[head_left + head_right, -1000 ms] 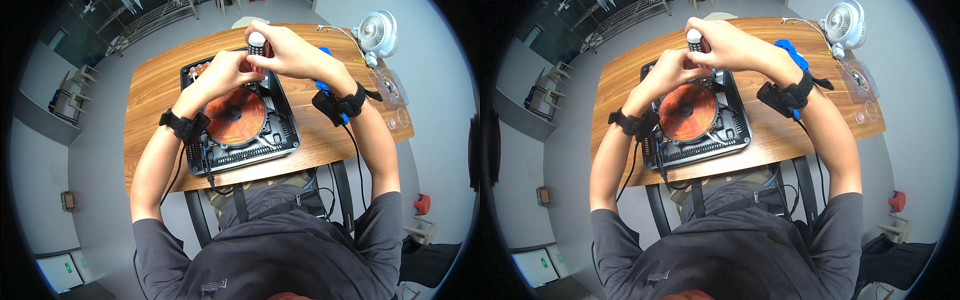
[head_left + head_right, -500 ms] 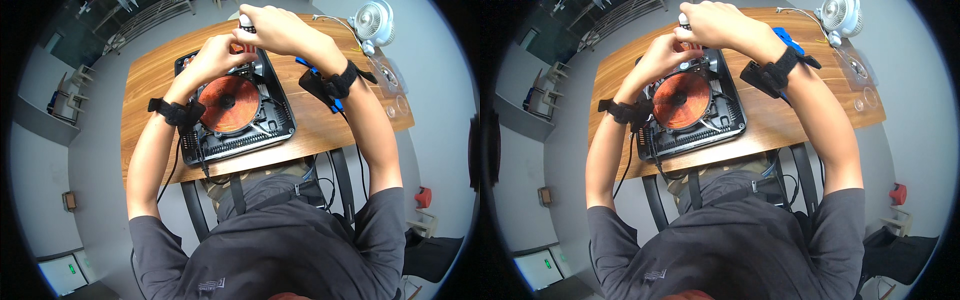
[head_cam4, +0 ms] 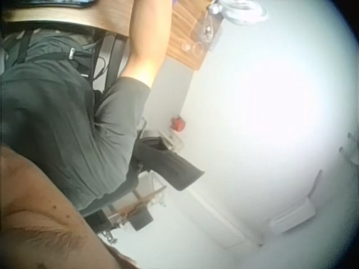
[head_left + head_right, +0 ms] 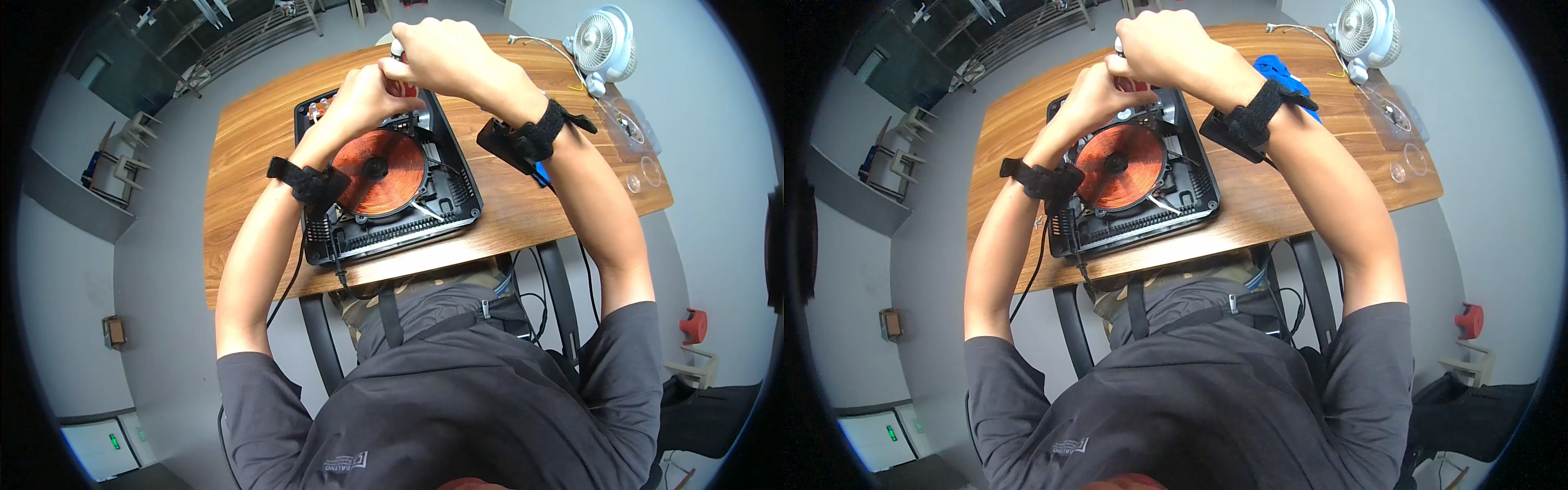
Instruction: The person uses a screwdriver to remove screws from a disassembled electronic device on a wooden table. They remove a copper-colored disc and other internal components, placing them on the table.
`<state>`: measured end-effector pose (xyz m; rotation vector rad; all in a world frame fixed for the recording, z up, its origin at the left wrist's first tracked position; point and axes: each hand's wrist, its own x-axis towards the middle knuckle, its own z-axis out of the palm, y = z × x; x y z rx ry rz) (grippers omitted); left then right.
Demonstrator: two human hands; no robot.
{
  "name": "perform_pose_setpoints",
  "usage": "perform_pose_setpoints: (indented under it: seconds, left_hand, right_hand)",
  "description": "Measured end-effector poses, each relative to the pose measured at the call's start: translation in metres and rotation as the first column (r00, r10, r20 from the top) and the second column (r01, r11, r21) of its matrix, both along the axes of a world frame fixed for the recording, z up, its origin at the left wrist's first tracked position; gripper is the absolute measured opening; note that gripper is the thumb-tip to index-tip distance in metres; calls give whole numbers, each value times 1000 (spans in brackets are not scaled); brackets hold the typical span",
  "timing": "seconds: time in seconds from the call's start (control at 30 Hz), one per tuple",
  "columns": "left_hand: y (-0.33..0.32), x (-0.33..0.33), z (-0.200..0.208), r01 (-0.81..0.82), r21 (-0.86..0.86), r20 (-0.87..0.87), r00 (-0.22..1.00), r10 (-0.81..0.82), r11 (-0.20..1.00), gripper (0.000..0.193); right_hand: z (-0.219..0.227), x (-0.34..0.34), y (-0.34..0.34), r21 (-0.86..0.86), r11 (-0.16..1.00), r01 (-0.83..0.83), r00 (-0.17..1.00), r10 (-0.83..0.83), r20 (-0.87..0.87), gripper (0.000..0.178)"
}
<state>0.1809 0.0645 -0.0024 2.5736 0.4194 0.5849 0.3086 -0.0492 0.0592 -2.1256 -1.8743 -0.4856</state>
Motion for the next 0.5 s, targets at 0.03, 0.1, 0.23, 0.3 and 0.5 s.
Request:
perform_pose_setpoints:
  seconds: [0.03,0.1,0.23,0.3,0.5]
  left_hand:
    - [-3,0,1,-10,-25,-25,1000,9,1000,39]
    - [-10,-3,4,-31,-73,-77,997,26,997,41]
    - [2,-8,-2,61,-158,-22,998,-65,986,37]
    - [3,-7,-3,87,-170,18,996,-85,982,30]
    - [-11,-5,3,-16,-123,13,1000,18,992,40]
  right_hand:
    - [0,-1,-2,28,1000,-11,999,11,-33,43]
    - [0,1,-5,27,999,-40,998,41,-42,42]
    - [-5,3,-6,53,991,-125,987,130,-94,38]
    - [-1,0,-13,26,982,-185,974,187,-131,36]
    - [0,-4,-7,45,998,-38,998,40,-46,48]
